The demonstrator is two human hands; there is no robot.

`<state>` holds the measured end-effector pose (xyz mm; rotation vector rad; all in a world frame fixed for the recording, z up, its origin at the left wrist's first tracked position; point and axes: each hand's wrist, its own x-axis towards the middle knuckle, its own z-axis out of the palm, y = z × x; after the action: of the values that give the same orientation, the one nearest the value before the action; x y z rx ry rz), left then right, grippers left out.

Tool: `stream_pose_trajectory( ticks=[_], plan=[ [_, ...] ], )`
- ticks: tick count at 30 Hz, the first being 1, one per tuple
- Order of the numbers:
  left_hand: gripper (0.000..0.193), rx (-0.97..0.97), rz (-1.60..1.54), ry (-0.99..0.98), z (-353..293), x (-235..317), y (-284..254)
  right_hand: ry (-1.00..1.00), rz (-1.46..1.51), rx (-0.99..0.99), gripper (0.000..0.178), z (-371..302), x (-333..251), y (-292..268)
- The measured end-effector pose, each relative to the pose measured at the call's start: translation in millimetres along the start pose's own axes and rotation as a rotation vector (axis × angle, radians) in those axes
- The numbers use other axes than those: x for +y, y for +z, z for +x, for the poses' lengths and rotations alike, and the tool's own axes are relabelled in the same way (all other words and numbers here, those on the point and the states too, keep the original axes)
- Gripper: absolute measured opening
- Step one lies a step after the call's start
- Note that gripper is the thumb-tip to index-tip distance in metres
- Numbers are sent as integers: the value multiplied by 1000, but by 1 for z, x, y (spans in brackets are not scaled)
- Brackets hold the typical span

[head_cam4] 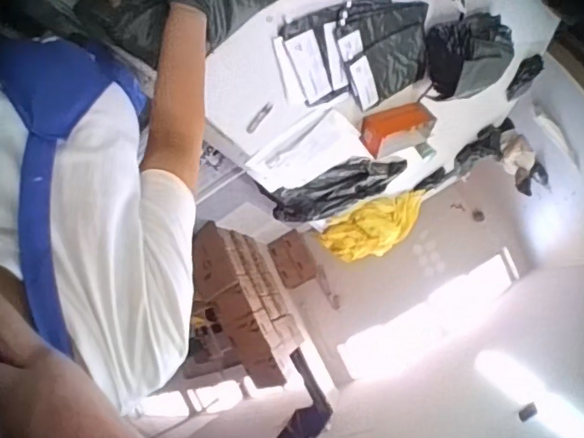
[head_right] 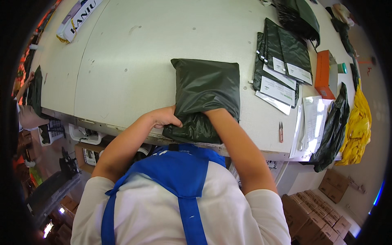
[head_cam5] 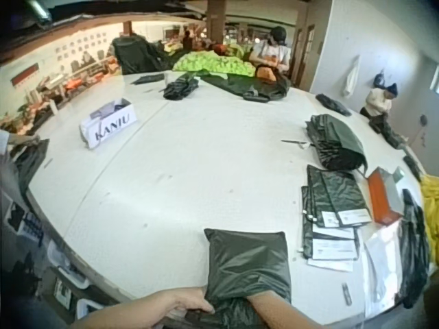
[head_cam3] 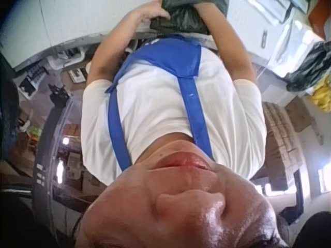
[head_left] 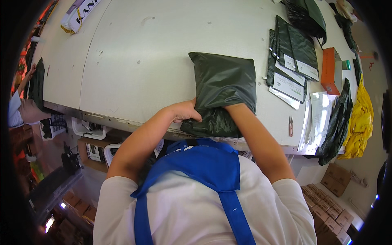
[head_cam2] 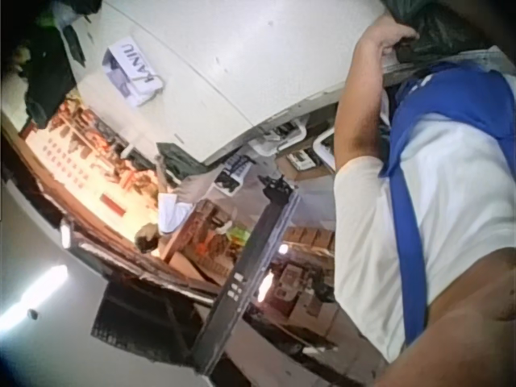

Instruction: The person folds a large green raincoat on a white table, smoothing and aligning the fabric into a compact rectangle. They then place the folded item into a white basket and retrieve another raincoat to repeat the folding process, using a small blade to trim loose threads.

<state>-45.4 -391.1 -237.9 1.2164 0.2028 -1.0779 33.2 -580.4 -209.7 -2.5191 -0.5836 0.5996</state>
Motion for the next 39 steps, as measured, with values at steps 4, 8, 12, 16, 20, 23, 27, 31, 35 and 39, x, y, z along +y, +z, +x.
stream_pose_trajectory(
  ticks=[4,8,12,16,20,23,27,31,35,39],
  plan=[
    [82,-217,-194,-130,-12,-14,-4,-133,-121,123,57,4,-14,40],
    [84,-13,-373,54,-16,-32,18,-110,-107,104,57,13,-11,45],
    [88,338,-315,368,-9,-52,36,-74,23,-9,57,39,-8,38],
    [84,493,-164,402,-14,-63,36,-313,-145,139,56,-22,7,56],
    [82,621,90,256,-39,-45,49,-273,-188,196,52,-68,21,33],
    [82,935,927,540,-48,-15,62,-267,-219,367,48,-65,33,52],
    [42,782,1526,1028,3,5,65,-329,-249,441,39,-63,32,62],
    [13,577,1582,966,55,40,76,-330,-482,328,39,-64,38,65],
    [6,457,1500,1054,94,49,90,-288,-261,339,41,-56,43,60],
    [3,236,1340,1122,69,35,118,-253,-154,246,43,-70,53,35]
  ],
)
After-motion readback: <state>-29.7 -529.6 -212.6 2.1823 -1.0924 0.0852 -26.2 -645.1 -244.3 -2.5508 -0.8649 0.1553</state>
